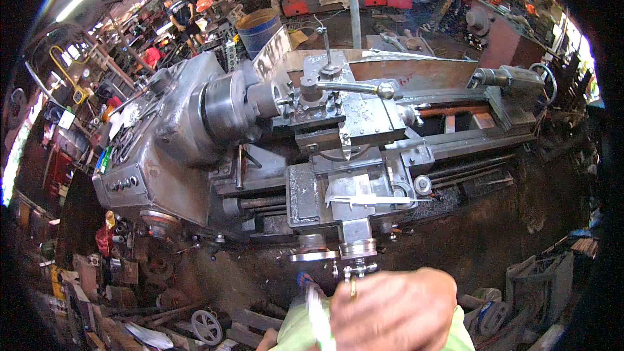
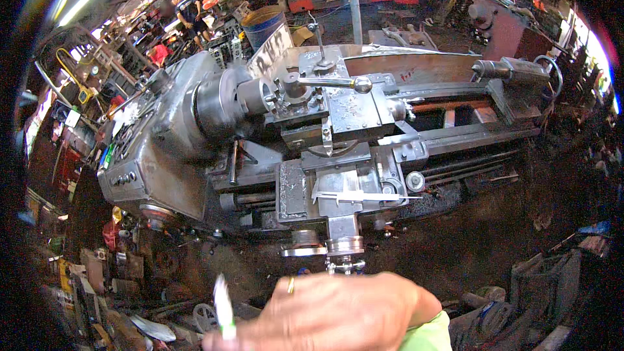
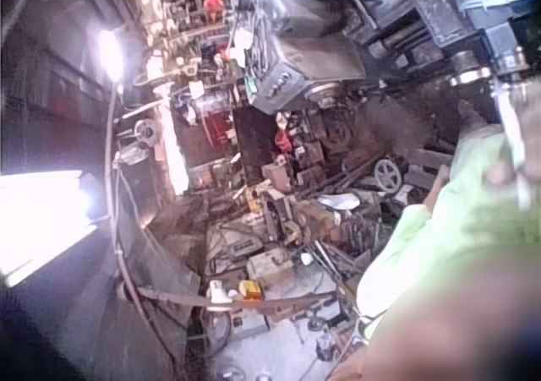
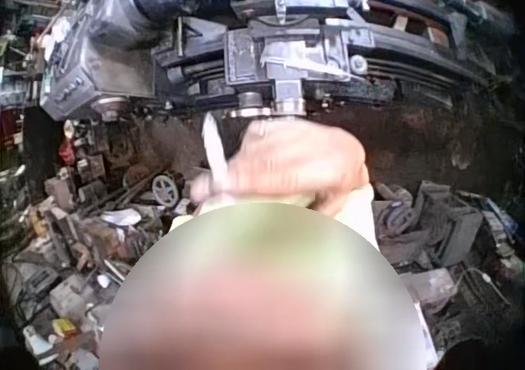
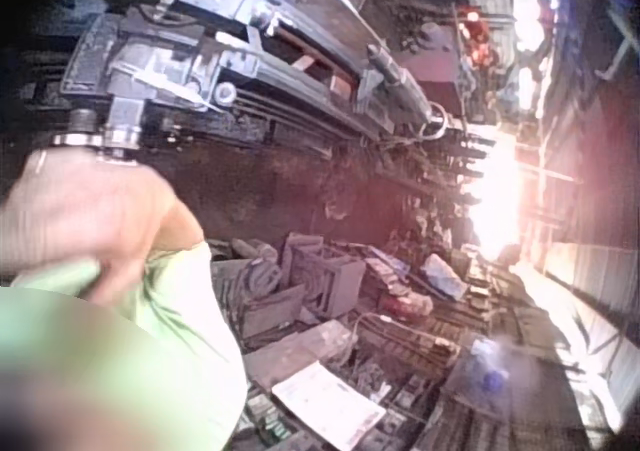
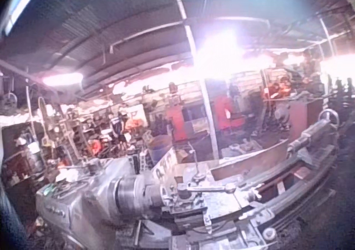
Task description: The person operates a metal lathe, adjusting the chuck and tool post while holding a paper. They engage the machine, make fine adjustments to the cutting tool, and monitor the machining process.
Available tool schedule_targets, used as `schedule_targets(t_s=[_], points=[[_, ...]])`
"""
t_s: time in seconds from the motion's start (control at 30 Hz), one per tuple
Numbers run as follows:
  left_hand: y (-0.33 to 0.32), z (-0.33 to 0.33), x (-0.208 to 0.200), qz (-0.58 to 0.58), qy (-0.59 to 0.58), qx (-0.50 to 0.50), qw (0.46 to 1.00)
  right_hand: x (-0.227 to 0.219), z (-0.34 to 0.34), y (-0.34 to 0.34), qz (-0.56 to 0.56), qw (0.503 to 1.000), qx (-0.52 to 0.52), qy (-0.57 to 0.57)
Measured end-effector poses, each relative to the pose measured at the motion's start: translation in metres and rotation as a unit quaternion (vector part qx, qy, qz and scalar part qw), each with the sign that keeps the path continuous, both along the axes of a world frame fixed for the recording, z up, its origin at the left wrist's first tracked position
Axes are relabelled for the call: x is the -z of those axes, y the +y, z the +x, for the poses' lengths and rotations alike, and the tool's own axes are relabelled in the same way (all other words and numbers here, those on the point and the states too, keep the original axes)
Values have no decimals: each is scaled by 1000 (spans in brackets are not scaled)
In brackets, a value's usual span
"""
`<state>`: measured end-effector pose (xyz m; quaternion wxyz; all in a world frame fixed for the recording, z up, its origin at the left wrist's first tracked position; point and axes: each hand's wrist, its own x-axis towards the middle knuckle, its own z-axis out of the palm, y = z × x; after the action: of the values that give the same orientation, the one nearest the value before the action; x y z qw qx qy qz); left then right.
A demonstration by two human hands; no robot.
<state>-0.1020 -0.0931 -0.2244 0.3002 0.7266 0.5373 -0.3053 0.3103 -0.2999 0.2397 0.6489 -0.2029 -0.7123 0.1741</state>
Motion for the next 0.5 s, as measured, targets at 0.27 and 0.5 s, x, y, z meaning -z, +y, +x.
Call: schedule_targets(t_s=[0.27, 0.5], points=[[-6, -8, 20, -7, 0, -42, 999, 7, -28, -1, 138, 989, 14, 53], [37, 97, -24, -46, -338, -139, 929, 53, 13, -44, 30, 970, 90, 223]])
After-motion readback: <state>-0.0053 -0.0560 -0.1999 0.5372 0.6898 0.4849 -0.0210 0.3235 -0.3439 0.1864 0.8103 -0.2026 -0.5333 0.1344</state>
